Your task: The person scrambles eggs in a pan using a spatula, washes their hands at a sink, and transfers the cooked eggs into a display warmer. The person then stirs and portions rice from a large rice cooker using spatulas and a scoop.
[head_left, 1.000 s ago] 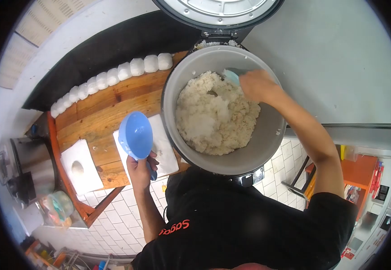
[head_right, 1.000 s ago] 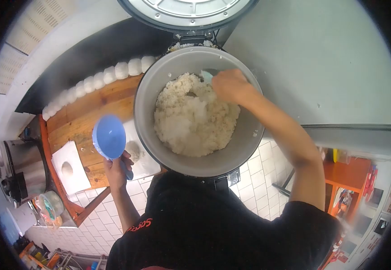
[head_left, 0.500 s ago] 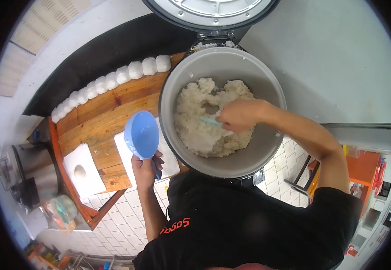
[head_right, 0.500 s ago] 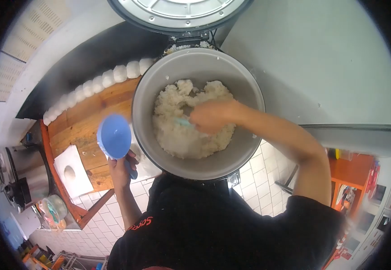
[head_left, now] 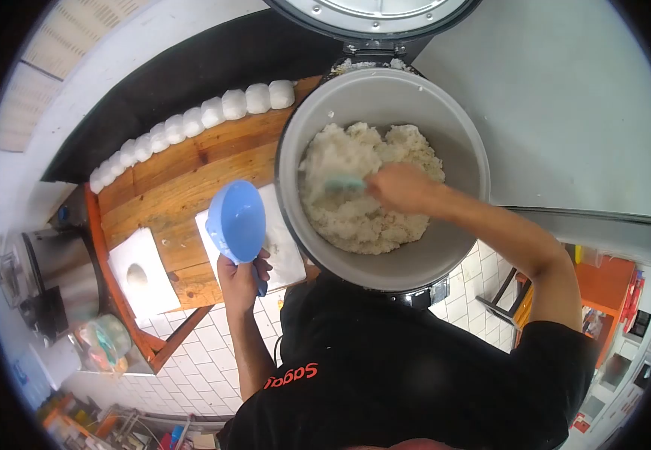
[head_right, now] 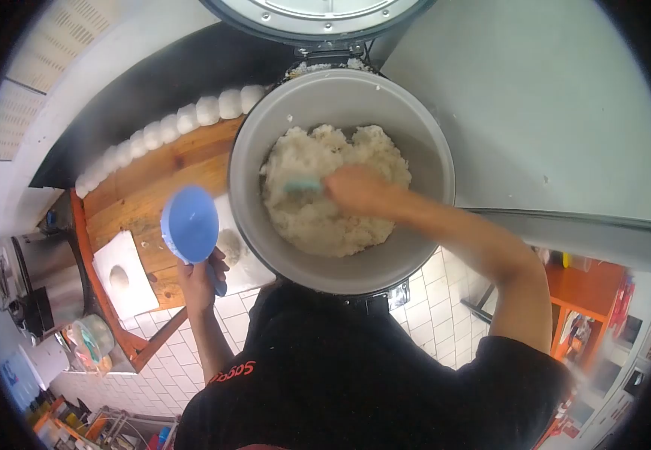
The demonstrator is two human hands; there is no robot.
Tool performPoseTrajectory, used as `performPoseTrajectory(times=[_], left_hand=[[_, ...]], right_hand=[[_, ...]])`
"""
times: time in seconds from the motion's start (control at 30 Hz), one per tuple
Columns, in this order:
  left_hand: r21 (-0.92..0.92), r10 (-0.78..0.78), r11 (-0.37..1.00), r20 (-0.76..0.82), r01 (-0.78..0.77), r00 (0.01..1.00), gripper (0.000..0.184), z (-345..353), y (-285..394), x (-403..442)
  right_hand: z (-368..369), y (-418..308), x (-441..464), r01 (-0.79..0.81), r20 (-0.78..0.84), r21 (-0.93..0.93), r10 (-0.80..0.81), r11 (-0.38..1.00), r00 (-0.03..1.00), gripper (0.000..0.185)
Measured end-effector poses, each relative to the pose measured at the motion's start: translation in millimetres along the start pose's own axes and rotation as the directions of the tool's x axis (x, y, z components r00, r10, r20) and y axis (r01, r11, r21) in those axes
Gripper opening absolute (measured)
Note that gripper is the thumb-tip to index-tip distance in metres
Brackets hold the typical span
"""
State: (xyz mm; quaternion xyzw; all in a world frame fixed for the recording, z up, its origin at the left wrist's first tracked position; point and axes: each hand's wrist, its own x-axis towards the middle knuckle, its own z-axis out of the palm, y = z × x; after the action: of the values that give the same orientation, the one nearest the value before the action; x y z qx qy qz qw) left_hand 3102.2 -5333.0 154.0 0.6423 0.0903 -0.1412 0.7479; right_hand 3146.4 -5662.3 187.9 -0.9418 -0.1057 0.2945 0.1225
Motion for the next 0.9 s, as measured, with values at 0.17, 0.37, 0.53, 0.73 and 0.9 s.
performPoseTrajectory(times=[0.17, 0.37, 0.53, 0.73, 0.9], left_hand=[[0.013, 0.033, 0.999, 0.004, -0.033, 0.999, 0.015, -12.8, -5.1, -6.3], [-0.048, 0.004, 0.999, -0.114, -0.009, 0.993, 0.016, -18.5, -15.1, -12.8], [-0.027, 0.013, 1.000, -0.048, -0.015, 0.999, 0.017, -5.8, -11.8, -13.0], [0.013, 0.011, 1.000, -0.039, -0.010, 0.999, 0.018, -6.7, -11.0, -15.8], [-0.008, -0.007, 1.000, -0.108, 0.006, 0.994, 0.013, -17.2, -12.9, -25.0]], right_hand=[[-65.9, 24.5, 0.3, -0.177, -0.203, -0.174, 0.140, 0.969, 0.969, 0.019], [-18.3, 53.9, 37.8, -0.142, -0.126, -0.209, 0.117, 0.967, 0.985, 0.020], [8.2, -2.0, 12.4, 0.158, 0.260, -0.085, -0.131, 0.984, 0.957, 0.023], [-73.0, -39.0, -32.9, 0.123, 0.438, -0.151, -0.045, 0.981, 0.898, 0.022], [-75.0, 23.0, 46.3, 0.005, 0.081, -0.141, 0.006, 0.990, 0.997, 0.022]])
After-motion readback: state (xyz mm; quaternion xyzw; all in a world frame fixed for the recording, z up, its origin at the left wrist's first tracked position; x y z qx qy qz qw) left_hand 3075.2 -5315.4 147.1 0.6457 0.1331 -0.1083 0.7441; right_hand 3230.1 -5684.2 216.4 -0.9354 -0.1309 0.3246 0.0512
